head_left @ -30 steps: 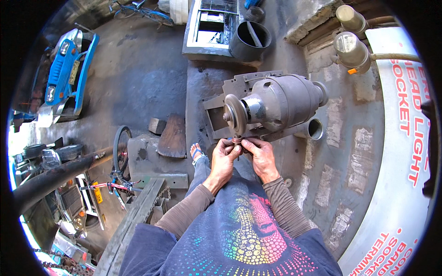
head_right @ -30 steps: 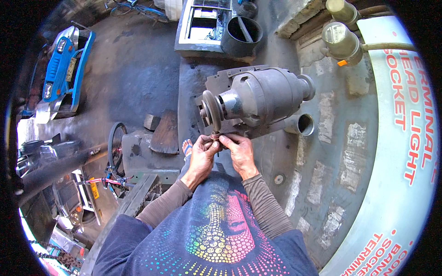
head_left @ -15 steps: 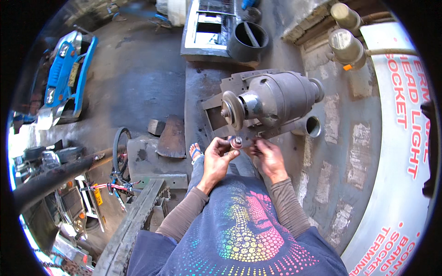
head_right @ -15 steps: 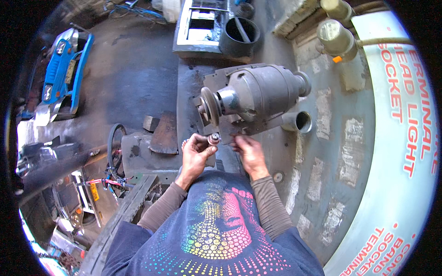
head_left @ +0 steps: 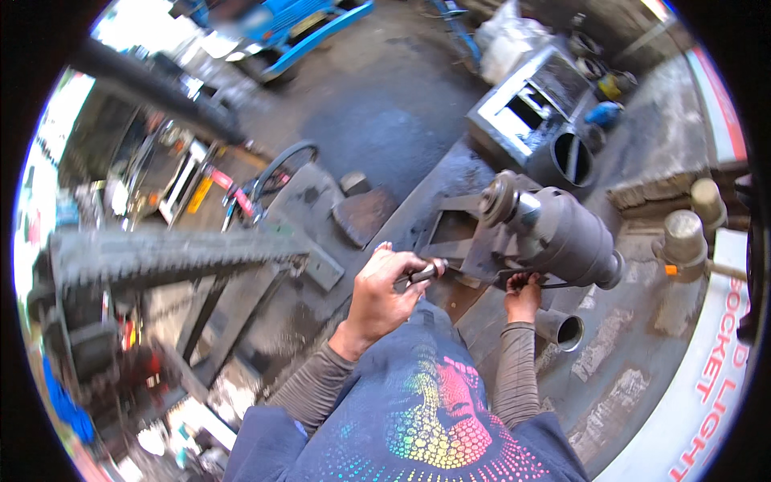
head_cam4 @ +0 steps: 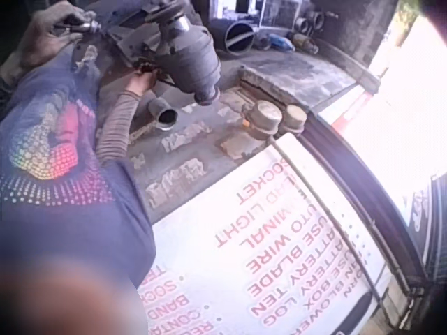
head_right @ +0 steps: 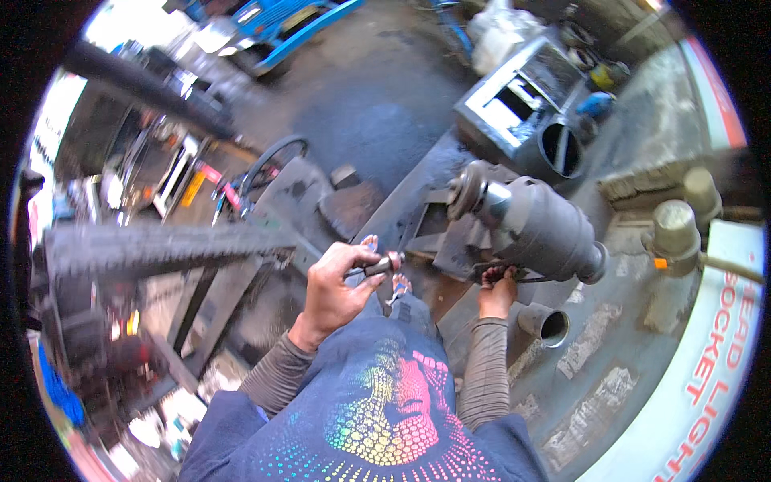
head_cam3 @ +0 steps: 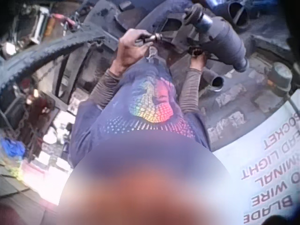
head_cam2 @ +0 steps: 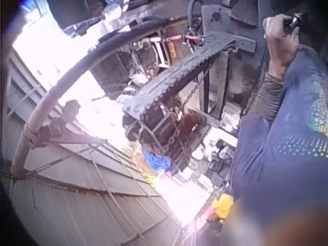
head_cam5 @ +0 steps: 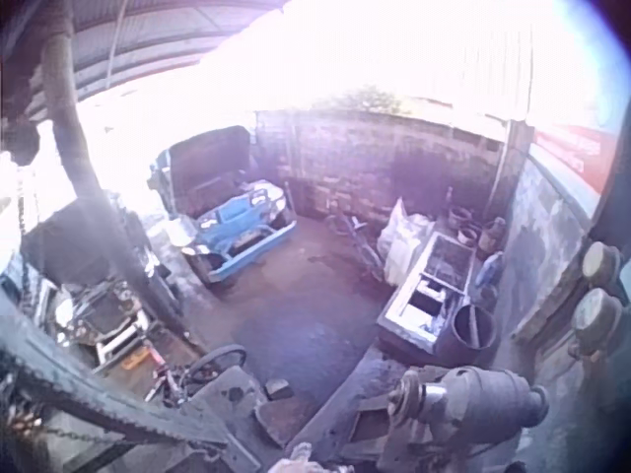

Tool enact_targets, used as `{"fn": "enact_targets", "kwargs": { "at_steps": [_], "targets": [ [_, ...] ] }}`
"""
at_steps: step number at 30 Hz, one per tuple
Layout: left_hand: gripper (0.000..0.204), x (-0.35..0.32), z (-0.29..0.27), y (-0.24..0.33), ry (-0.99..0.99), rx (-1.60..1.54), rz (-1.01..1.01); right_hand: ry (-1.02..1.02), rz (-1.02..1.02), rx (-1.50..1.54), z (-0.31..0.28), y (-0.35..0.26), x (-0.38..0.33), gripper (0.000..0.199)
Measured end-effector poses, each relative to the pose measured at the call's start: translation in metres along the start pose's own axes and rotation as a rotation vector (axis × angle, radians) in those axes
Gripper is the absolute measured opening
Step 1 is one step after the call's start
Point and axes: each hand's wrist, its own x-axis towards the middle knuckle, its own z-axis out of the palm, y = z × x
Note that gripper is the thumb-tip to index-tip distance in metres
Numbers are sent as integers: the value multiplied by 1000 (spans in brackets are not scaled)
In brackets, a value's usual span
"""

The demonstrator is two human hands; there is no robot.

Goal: The person cleans a small metal part with a blue cloth, then inserts it into a larger mechanical housing. They use a screwdriver to tighten a screw and a hammer to tap the part into place. The person continues to adjust and secure the assembly with both hands.

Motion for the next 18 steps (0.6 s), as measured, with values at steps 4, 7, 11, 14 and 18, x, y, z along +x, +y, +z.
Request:
{"fn": "enact_targets", "kwargs": {
  "at_steps": [4, 7, 11, 14, 18],
  "targets": [
    [30, -58, -33, 33, 89, 152, -54, -251, -97, -587, -1, -4, -69, 12],
    [28, -109, -58, 40, 159, 219, -95, -754, 25, -755, 29, 25, -151, 21],
    [19, -190, -99, 45, 339, 375, -105, -1437, 448, -761, 81, 80, -281, 32],
    [20, -271, -135, 56, 479, 394, -240, -1720, 763, -899, 87, 134, -365, 39],
    [25, -403, -178, 70, 763, 444, -409, -1872, 1067, -1082, 45, 238, -458, 41]
  ]
}}
